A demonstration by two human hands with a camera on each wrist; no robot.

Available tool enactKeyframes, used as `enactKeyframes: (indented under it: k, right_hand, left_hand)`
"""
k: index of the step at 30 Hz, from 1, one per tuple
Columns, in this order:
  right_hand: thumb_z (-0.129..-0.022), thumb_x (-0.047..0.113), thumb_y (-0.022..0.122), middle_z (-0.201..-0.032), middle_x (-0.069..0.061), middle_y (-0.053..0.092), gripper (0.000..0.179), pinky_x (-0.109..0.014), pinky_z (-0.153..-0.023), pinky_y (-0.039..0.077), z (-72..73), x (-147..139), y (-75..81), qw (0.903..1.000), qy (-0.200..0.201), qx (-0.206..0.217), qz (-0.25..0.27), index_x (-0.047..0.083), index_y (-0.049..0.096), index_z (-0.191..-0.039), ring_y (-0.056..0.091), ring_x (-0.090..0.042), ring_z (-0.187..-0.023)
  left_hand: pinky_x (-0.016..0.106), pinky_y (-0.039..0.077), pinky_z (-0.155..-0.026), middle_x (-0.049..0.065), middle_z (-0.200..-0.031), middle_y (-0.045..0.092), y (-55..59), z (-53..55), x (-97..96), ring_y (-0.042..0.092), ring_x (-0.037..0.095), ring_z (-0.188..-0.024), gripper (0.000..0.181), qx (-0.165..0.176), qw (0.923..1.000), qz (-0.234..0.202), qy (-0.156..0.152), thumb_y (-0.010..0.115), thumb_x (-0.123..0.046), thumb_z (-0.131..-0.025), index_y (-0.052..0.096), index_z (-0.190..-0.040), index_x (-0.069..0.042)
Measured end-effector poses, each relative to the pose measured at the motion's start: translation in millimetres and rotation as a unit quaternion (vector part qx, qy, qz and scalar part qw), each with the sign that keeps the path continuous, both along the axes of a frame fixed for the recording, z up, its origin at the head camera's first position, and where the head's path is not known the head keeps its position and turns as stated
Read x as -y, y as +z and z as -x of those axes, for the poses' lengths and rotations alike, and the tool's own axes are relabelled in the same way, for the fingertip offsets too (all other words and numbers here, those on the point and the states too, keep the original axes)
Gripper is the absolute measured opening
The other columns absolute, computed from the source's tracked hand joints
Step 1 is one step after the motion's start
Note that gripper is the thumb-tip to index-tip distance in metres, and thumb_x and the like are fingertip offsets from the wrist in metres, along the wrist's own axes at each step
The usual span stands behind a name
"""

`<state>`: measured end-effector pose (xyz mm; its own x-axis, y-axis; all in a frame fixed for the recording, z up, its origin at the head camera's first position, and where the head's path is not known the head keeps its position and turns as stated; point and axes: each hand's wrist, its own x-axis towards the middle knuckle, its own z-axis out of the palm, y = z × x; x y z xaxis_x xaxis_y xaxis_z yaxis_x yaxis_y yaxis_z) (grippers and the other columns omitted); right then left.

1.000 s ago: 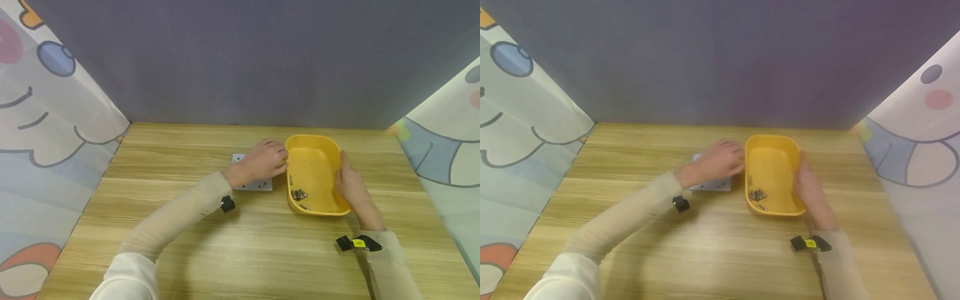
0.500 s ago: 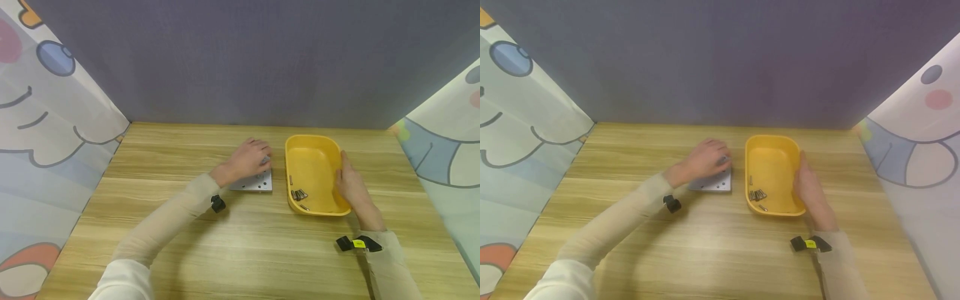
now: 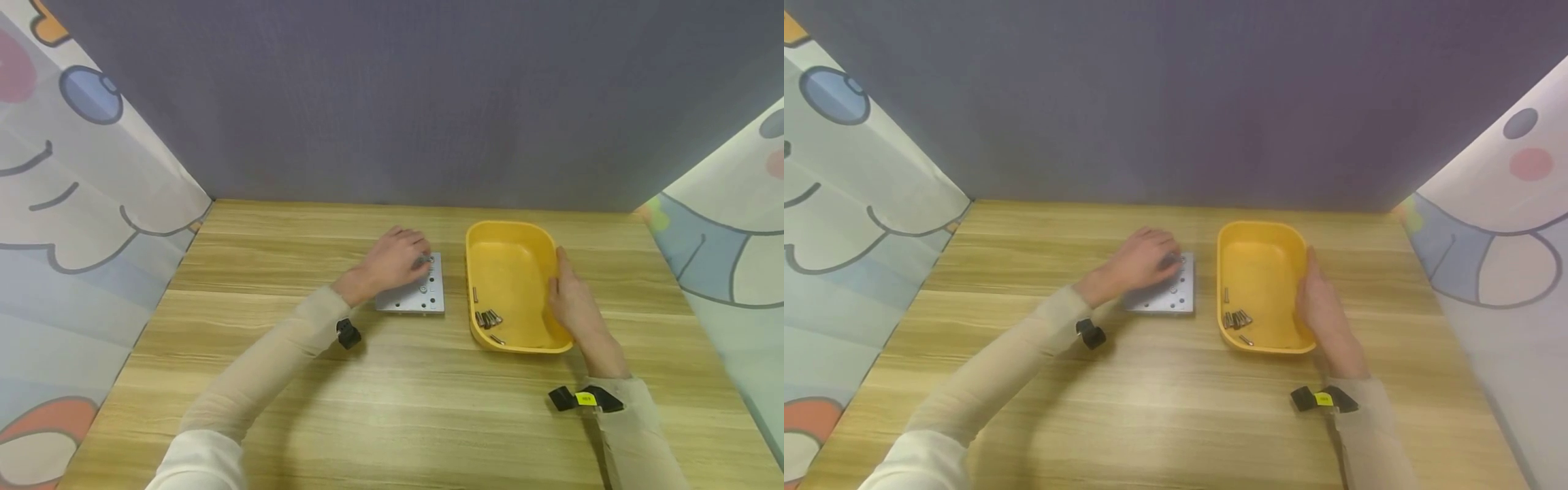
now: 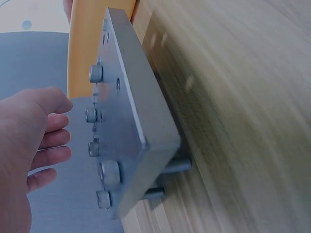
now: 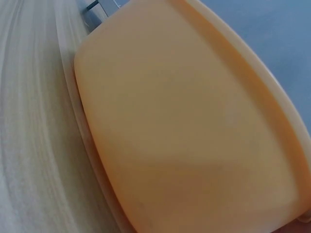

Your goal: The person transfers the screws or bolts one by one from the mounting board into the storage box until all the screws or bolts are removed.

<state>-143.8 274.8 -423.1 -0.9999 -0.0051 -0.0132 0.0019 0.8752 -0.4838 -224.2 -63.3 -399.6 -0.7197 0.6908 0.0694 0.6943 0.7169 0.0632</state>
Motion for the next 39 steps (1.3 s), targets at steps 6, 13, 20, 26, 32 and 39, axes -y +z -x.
enactKeyframes:
  k: [6, 13, 20, 26, 32, 39]
  right_hand:
    - [-0.108, 0.005, 0.036, -0.139, -0.052, 0.037, 0.061, -0.074, -0.102, 0.040, 0.5, 0, -0.1, 1.0000, 0.002, 0.002, 0.002, -0.012, 0.006, -0.159, 0.046, -0.068, -0.119]
    - [-0.108, 0.005, 0.037, -0.139, -0.052, 0.038, 0.061, -0.074, -0.102, 0.040, 1.0, 0, -0.4, 1.0000, 0.000, -0.003, -0.002, -0.012, 0.008, -0.158, 0.046, -0.068, -0.119]
    - [-0.108, 0.006, 0.036, -0.141, -0.051, 0.036, 0.061, -0.073, -0.104, 0.039, 1.2, 1, -0.2, 1.0000, -0.001, 0.001, -0.002, -0.011, 0.007, -0.159, 0.045, -0.068, -0.121]
    - [-0.108, 0.005, 0.037, -0.141, -0.051, 0.037, 0.060, -0.073, -0.103, 0.040, 0.6, 1, -0.1, 1.0000, 0.000, -0.005, -0.001, -0.013, 0.009, -0.158, 0.047, -0.068, -0.119]
    - [-0.107, 0.005, 0.037, -0.138, -0.051, 0.039, 0.061, -0.074, -0.100, 0.042, -0.1, 1, -1.6, 0.9999, 0.001, -0.014, 0.002, -0.013, 0.009, -0.158, 0.049, -0.068, -0.116]
    - [-0.106, 0.003, 0.037, -0.139, -0.052, 0.038, 0.060, -0.074, -0.101, 0.041, 1.3, 1, -2.3, 0.9997, 0.004, -0.022, 0.006, -0.013, 0.010, -0.158, 0.047, -0.068, -0.118]
  left_hand:
    - [0.049, 0.037, -0.121, 0.003, -0.130, 0.069, -5.3, 1.6, 6.0, 0.060, 0.026, -0.130, 0.029, 0.004, 0.9999, 0.000, 0.015, 0.064, -0.035, -0.101, 0.072, -0.121, -0.015]
    - [0.052, 0.037, -0.121, 0.004, -0.124, 0.071, -7.8, 0.9, 11.2, 0.061, 0.028, -0.128, 0.026, 0.000, 0.9998, 0.002, 0.019, 0.064, -0.033, -0.101, 0.073, -0.117, -0.015]
    - [0.054, 0.035, -0.121, 0.007, -0.130, 0.069, -8.0, 1.0, 15.2, 0.060, 0.030, -0.131, 0.027, 0.011, 0.9997, -0.003, 0.023, 0.063, -0.032, -0.101, 0.073, -0.119, -0.014]
    - [0.053, 0.034, -0.122, 0.006, -0.132, 0.068, -8.6, 3.9, 18.4, 0.058, 0.029, -0.133, 0.027, 0.025, 0.9990, -0.001, 0.037, 0.063, -0.033, -0.101, 0.073, -0.119, -0.015]
    - [0.053, 0.035, -0.122, 0.006, -0.130, 0.069, -10.9, 6.5, 20.7, 0.059, 0.029, -0.132, 0.028, 0.022, 0.9991, -0.004, 0.037, 0.063, -0.033, -0.101, 0.073, -0.119, -0.014]
    - [0.053, 0.036, -0.121, 0.006, -0.130, 0.069, -13.6, 8.9, 23.2, 0.059, 0.029, -0.131, 0.028, 0.022, 0.9990, -0.006, 0.038, 0.064, -0.033, -0.101, 0.073, -0.119, -0.013]
